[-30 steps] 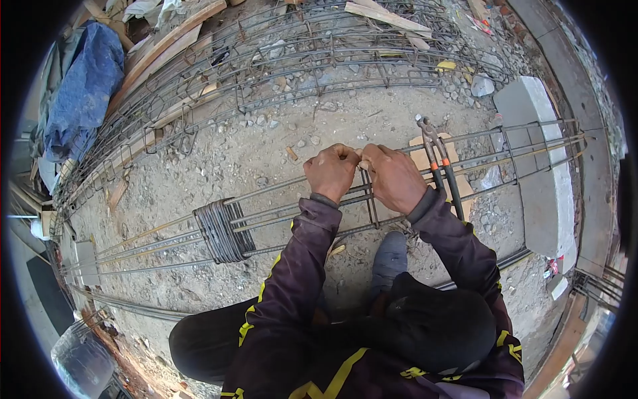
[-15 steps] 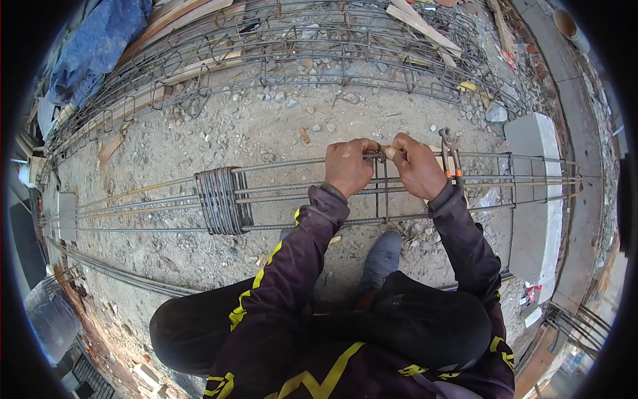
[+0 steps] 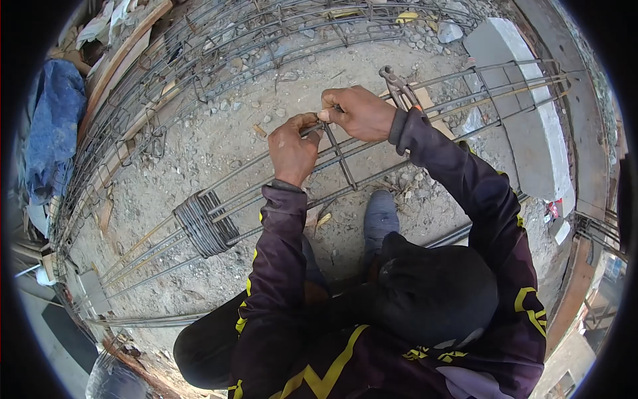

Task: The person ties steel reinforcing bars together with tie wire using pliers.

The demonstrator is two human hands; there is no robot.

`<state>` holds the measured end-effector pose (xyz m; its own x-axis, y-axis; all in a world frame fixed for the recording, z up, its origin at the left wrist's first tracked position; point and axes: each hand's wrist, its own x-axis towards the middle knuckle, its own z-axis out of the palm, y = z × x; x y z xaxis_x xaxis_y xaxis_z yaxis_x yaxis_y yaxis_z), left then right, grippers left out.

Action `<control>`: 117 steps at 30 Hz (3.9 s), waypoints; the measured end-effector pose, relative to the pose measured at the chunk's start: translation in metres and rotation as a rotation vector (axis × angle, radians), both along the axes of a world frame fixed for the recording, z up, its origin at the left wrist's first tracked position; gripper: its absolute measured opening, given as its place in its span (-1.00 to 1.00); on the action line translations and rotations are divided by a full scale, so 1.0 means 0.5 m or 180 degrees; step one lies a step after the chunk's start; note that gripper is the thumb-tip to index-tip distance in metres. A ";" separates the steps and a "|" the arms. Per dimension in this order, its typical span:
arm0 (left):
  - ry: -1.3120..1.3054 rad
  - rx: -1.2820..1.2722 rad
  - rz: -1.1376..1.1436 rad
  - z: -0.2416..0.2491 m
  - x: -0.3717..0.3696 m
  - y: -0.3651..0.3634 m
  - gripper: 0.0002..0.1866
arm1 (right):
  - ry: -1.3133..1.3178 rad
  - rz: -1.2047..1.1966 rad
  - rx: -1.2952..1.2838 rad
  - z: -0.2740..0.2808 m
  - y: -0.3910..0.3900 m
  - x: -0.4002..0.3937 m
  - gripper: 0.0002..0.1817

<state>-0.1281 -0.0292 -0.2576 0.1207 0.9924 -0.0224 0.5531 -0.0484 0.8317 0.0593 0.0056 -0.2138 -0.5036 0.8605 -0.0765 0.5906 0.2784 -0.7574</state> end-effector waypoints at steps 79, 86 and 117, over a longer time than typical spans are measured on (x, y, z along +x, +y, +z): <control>0.0584 -0.1288 0.0851 0.031 0.039 0.041 -0.66 | -0.0630 0.0436 -0.2928 -0.078 0.170 0.014 -0.71; 0.0513 -0.1226 0.0827 0.022 0.036 0.042 -0.67 | -0.0835 0.0881 -0.3704 -0.079 0.182 0.031 -0.57; 0.0703 -0.1666 0.0697 0.033 0.037 0.056 -0.71 | -0.0042 0.0458 0.0851 0.036 -0.043 0.035 -0.87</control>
